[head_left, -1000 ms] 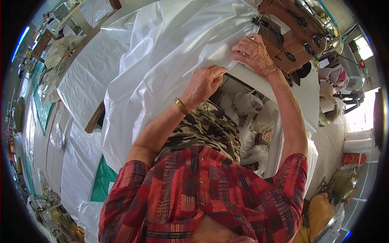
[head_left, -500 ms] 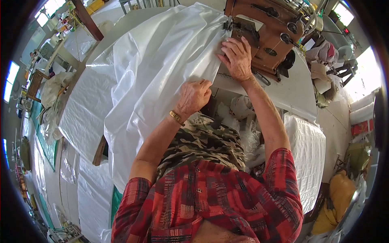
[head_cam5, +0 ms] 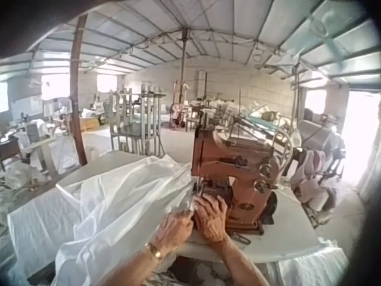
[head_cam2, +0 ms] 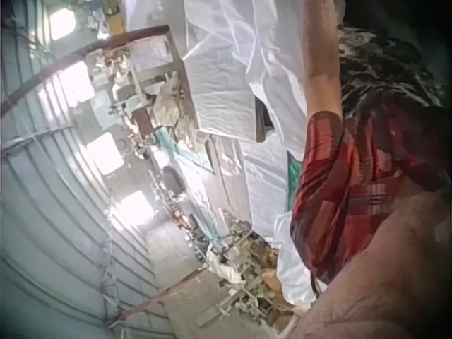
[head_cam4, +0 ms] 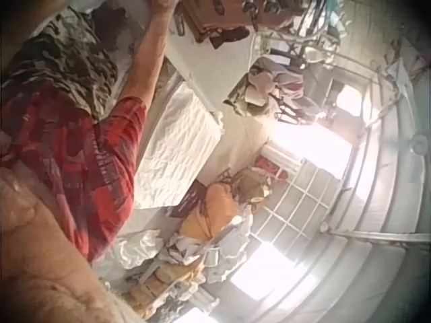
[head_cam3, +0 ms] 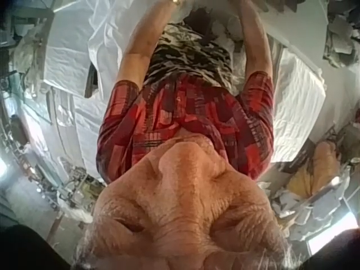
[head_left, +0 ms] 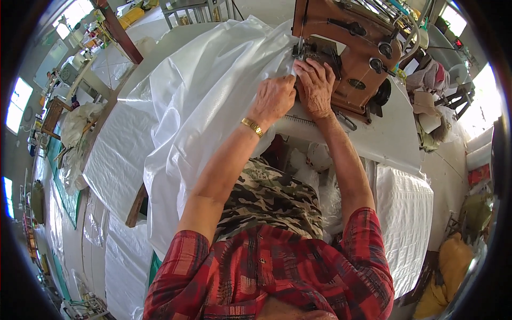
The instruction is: Sewing and folding large white woven plastic bags using an industrial sewing machine.
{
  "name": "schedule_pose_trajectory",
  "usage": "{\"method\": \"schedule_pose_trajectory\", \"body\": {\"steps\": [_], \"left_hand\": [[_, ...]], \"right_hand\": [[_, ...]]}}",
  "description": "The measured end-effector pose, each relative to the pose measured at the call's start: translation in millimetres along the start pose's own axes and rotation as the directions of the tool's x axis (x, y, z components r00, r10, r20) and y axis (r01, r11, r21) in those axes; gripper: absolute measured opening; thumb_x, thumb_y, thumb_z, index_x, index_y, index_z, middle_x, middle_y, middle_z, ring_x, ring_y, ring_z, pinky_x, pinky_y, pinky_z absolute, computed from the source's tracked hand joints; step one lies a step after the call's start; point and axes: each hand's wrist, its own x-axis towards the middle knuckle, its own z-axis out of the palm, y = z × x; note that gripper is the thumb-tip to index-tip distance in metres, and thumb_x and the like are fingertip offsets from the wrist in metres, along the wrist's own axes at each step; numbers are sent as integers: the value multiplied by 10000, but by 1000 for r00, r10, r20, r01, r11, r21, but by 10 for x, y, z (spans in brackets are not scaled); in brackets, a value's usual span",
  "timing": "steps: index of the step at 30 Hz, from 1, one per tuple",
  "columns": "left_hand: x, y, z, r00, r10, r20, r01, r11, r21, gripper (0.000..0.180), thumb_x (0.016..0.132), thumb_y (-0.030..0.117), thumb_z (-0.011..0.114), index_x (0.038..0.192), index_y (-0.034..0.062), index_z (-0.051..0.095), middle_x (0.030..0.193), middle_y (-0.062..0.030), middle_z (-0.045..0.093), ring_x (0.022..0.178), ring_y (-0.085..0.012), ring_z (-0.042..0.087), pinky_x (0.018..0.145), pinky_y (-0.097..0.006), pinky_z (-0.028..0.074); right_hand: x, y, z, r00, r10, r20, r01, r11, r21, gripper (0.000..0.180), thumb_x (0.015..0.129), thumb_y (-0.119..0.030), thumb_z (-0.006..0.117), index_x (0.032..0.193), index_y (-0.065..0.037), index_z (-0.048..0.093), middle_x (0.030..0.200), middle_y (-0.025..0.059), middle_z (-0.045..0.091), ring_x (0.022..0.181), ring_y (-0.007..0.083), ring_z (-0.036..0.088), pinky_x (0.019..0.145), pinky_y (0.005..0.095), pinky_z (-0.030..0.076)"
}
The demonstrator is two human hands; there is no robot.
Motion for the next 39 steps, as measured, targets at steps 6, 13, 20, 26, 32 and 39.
{"method": "schedule_pose_trajectory", "body": {"steps": [6, 13, 20, 26, 32, 39], "left_hand": [[121, 18, 74, 998, -67, 12, 67, 998, 7, 74, 787, 76, 556, 842, 27, 559, 750, -170, 626, 707, -396, 603, 629, -491, 471], [-539, 230, -31, 987, -160, -36, 161, 987, 31, 316, 781, 18, 589, 1090, 76, 627, 764, -109, 602, 678, -318, 620, 570, -397, 478], [-458, 65, 15, 994, -44, -100, 40, 998, -38, 221, 767, 11, 594, 977, 60, 639, 765, -101, 601, 673, -300, 618, 566, -396, 482], [-300, -15, 51, 994, -46, -96, 42, 998, -49, 183, 761, 12, 587, 936, 48, 623, 771, -111, 603, 668, -327, 612, 563, -405, 494], [-165, -43, 73, 995, -33, -95, 29, 999, -36, 191, 771, 20, 582, 956, 51, 621, 794, -119, 615, 676, -349, 612, 566, -423, 499], [-34, -61, 96, 997, -38, -73, 38, 999, -6, 146, 781, 36, 580, 924, 51, 609, 791, -121, 610, 675, -343, 618, 567, -424, 501]], "right_hand": [[25, -10, 53, 996, 78, -41, -77, 997, 13, 335, 826, -156, 600, 1159, -129, 584, 1224, -19, 602, 1185, 222, 494, 1034, 446, 285], [6, 10, 43, 992, 87, -92, -81, 995, 65, 414, 731, -68, 649, 1131, -145, 575, 1185, -35, 605, 1148, 217, 513, 994, 438, 323], [25, -37, 20, 996, 83, -38, -83, 996, 17, 384, 775, -89, 636, 1153, -127, 582, 1210, -24, 601, 1159, 220, 503, 1003, 435, 301], [33, -37, 4, 995, 101, -4, -101, 995, 20, 384, 809, -109, 611, 1191, -116, 580, 1235, -15, 597, 1174, 227, 491, 1012, 430, 285], [22, -38, 29, 995, 98, -4, -98, 995, 21, 378, 822, -112, 605, 1199, -131, 578, 1240, -20, 596, 1174, 222, 495, 1004, 426, 286], [7, -24, 43, 996, 87, -16, -87, 996, 14, 362, 837, -115, 601, 1195, -155, 571, 1240, -29, 596, 1165, 210, 502, 998, 423, 284]]}}
